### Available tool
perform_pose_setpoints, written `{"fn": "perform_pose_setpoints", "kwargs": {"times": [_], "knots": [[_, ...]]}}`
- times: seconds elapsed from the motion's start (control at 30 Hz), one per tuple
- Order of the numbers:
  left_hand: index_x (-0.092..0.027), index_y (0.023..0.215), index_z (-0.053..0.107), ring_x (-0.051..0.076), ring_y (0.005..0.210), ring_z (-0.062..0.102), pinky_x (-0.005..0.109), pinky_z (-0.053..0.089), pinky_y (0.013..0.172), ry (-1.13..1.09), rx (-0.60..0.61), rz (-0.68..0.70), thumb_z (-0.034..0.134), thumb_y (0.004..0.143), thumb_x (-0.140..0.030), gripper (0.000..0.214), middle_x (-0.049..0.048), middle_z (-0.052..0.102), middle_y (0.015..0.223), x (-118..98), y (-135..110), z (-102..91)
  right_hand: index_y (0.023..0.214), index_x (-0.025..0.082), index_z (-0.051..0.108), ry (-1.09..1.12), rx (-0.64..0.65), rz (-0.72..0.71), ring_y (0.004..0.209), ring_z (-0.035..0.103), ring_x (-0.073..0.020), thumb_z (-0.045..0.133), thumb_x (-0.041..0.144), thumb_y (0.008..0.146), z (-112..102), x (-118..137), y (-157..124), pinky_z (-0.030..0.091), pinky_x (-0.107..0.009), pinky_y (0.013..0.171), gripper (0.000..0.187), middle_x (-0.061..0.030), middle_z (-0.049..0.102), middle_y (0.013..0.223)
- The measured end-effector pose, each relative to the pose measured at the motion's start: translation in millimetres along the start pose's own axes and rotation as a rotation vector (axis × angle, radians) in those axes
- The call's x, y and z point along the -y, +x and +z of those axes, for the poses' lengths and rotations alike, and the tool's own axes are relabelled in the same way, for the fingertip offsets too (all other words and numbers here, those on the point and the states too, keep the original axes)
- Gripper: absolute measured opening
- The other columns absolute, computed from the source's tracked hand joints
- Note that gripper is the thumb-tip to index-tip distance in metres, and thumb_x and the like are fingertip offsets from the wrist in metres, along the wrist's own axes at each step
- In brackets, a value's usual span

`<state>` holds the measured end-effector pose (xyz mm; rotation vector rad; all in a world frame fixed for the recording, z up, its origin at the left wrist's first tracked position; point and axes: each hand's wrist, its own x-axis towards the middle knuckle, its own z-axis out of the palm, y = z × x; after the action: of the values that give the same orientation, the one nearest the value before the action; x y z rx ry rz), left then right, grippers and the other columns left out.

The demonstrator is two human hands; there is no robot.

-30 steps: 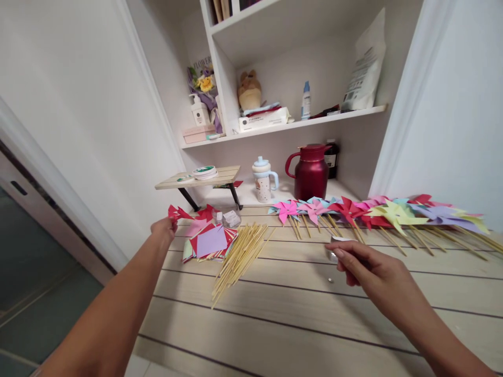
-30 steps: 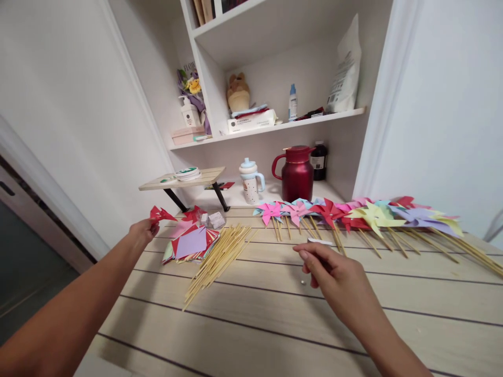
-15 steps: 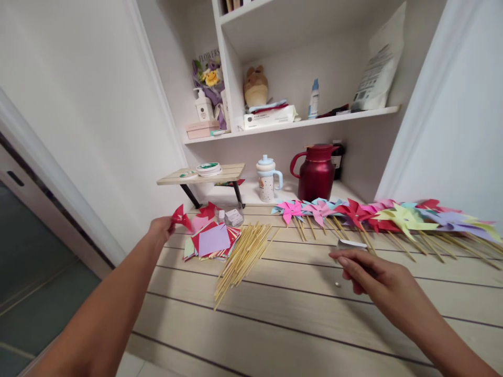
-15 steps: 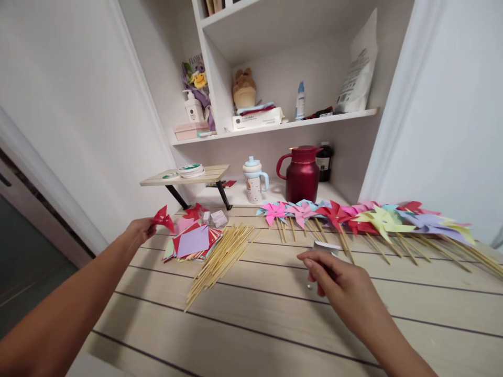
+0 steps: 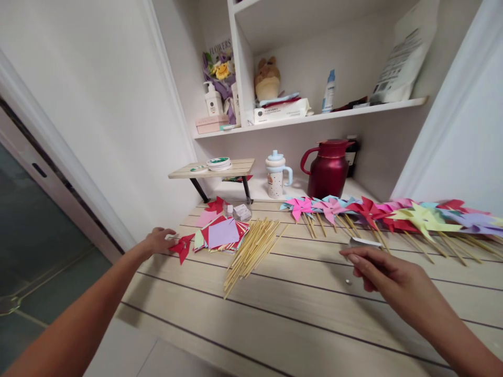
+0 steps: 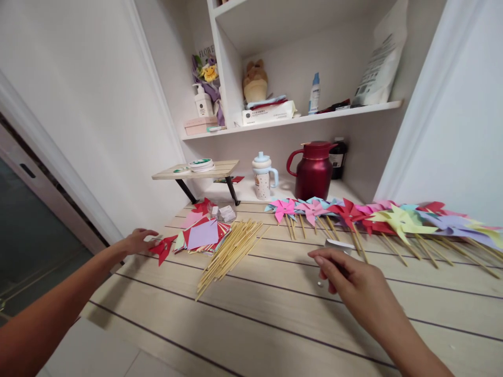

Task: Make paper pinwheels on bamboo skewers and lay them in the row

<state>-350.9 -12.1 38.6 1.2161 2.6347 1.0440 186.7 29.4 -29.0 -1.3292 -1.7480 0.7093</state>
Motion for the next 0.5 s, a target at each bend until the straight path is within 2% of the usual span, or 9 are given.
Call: {"fn": "perform_pose_setpoints", "kwargs": {"times": [0.07,0.13,0.2,0.27,0.33,0.4,0.5], "knots": [[-0.022,0.098,0.073,0.044,0.132,0.044,0.056,0.036,0.106,0.080,0.011,0.055,0.083,0.061,-0.032,0.040,0.0150,0.054,0.138,-13.2,-8.8,2.5,0.107,0.022,0.073,0.003,-0.001,-0.007,0.052,0.060,-0.0184,0.054,0.067,0.083,-0.1,-0.6,0.7,0.052,-0.033,0.054,0.055,-0.0043,0.066,0.069],[-0.030,0.117,0.069,0.038,0.144,0.028,0.055,0.023,0.114,0.134,-0.011,0.194,0.073,0.074,-0.035,0.043,0.0093,0.042,0.151,-31.7,-26.4,9.4,0.106,0.021,0.073,0.016,0.010,-0.013,0.052,0.060,-0.0183,0.055,0.067,0.082,0.2,-0.6,1.1,0.052,-0.032,0.053,0.054,-0.0040,0.066,0.068],[-0.029,0.127,0.063,0.032,0.140,0.036,0.049,0.028,0.112,0.260,0.001,0.509,0.057,0.089,-0.037,0.040,0.0108,0.043,0.151,-52.7,-49.8,21.4,0.105,0.021,0.073,0.027,0.024,-0.011,0.051,0.059,-0.0182,0.056,0.066,0.082,0.7,0.2,1.4,0.052,-0.032,0.052,0.054,-0.0037,0.065,0.067],[-0.030,0.133,0.059,0.030,0.137,0.040,0.046,0.029,0.112,0.344,0.074,0.689,0.057,0.090,-0.037,0.044,0.0104,0.048,0.148,-70.9,-71.8,36.3,0.105,0.021,0.073,0.031,0.026,-0.001,0.051,0.060,-0.0184,0.057,0.066,0.082,0.9,1.2,1.8,0.052,-0.032,0.052,0.053,-0.0038,0.065,0.068],[-0.029,0.139,0.053,0.033,0.140,0.035,0.048,0.026,0.113,0.411,0.110,0.719,0.062,0.088,-0.038,0.053,0.0118,0.044,0.151,-82.0,-86.2,50.8,0.105,0.020,0.073,0.033,0.012,0.006,0.052,0.060,-0.0184,0.056,0.065,0.083,0.7,2.3,2.1,0.052,-0.033,0.053,0.053,-0.0040,0.065,0.069],[-0.025,0.144,0.048,0.035,0.142,0.033,0.050,0.027,0.111,0.447,0.204,0.639,0.062,0.088,-0.038,0.058,0.0158,0.039,0.155,-85.1,-91.4,62.5,0.106,0.020,0.072,0.042,0.008,0.004,0.053,0.060,-0.0184,0.055,0.064,0.084,0.5,3.3,2.3,0.052,-0.033,0.055,0.052,-0.0045,0.066,0.070],[-0.022,0.135,0.057,0.034,0.130,0.049,0.044,0.038,0.104,0.445,0.317,0.623,0.060,0.088,-0.039,0.050,0.0168,0.055,0.142,-81.1,-89.4,72.3,0.106,0.019,0.072,0.060,0.006,-0.014,0.053,0.060,-0.0180,0.056,0.062,0.086,0.5,5.7,1.8,0.052,-0.032,0.054,0.050,-0.0046,0.066,0.071]]}}
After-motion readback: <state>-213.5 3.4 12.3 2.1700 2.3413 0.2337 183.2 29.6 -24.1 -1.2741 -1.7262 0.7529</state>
